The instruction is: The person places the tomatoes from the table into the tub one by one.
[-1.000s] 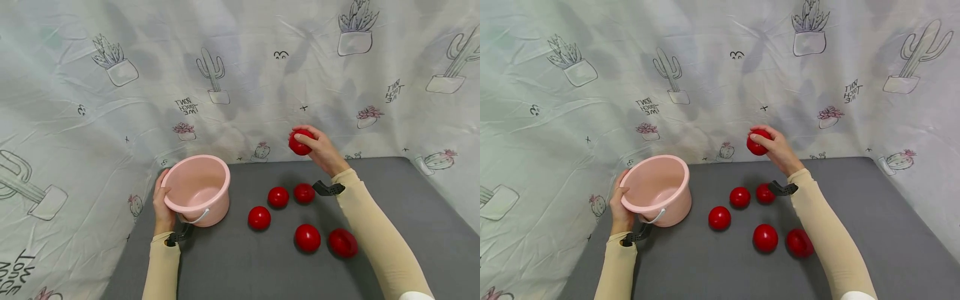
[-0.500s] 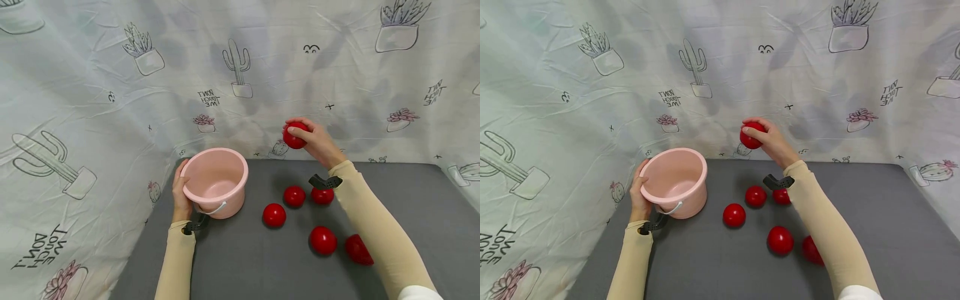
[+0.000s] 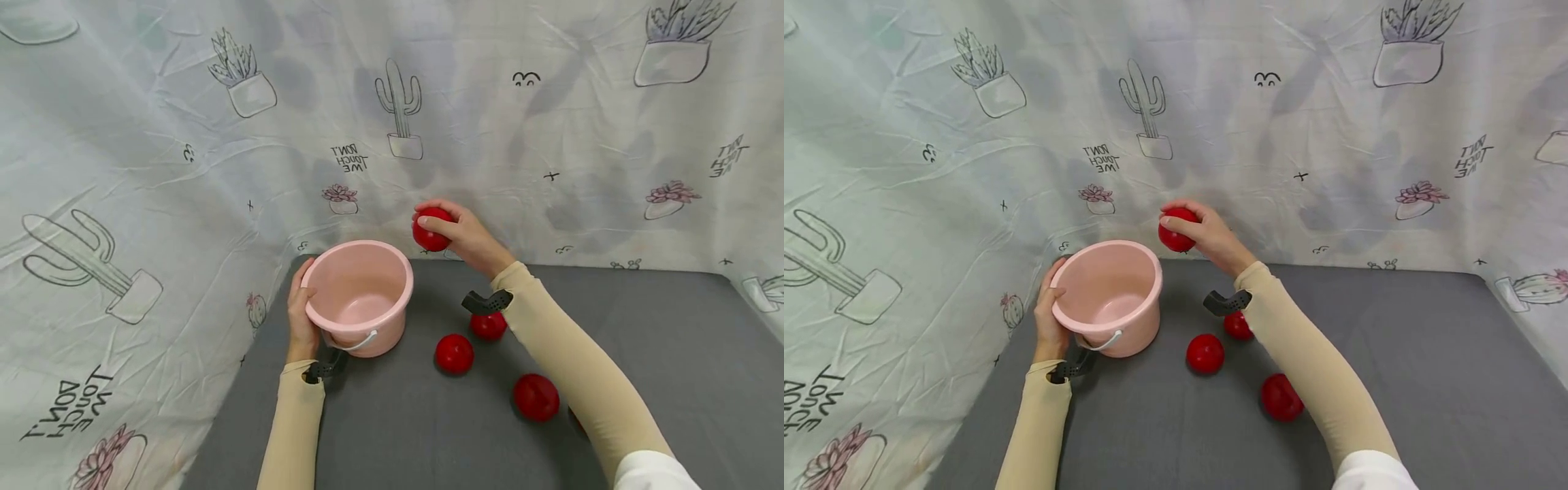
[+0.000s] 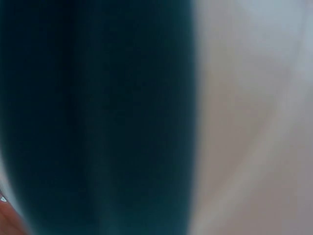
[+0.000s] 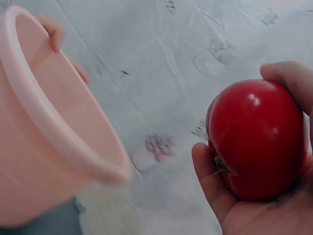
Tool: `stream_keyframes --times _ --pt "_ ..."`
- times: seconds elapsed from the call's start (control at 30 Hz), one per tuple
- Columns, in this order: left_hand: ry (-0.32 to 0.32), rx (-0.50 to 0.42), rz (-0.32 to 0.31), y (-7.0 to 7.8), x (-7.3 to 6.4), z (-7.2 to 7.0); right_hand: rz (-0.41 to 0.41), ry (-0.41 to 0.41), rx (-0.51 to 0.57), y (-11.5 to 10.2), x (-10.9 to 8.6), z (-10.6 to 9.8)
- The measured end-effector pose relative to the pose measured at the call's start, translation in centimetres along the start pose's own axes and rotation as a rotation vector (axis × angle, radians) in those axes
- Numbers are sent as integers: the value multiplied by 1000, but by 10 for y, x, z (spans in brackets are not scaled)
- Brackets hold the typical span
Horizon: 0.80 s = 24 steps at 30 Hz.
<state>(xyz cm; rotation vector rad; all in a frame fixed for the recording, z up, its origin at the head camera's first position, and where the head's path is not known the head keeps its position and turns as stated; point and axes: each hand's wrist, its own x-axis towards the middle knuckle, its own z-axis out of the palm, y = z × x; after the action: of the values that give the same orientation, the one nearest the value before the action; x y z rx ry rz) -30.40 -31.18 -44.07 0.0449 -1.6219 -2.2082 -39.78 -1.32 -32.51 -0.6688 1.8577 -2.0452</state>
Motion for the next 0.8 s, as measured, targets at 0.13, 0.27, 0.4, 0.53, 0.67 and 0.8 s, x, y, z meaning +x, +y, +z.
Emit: stream_keyframes --times 0.13,0.27,0.4,0.53,0.67,0.8 --pt "6 18 -30 -1 -5 0 19 -16 25 7 5 22" --pt "-4 31 -6 2 -2 1 8 -27 71 10 13 40" --pt "-6 27 25 5 5 2 -11 -50 75 14 21 52" --pt "-1 14 18 6 7 2 -15 -63 19 21 25 60" --pt "13 21 3 5 3 2 -5 -70 -18 28 24 68" --pt "5 39 -6 5 -2 1 0 -74 -32 35 21 73"
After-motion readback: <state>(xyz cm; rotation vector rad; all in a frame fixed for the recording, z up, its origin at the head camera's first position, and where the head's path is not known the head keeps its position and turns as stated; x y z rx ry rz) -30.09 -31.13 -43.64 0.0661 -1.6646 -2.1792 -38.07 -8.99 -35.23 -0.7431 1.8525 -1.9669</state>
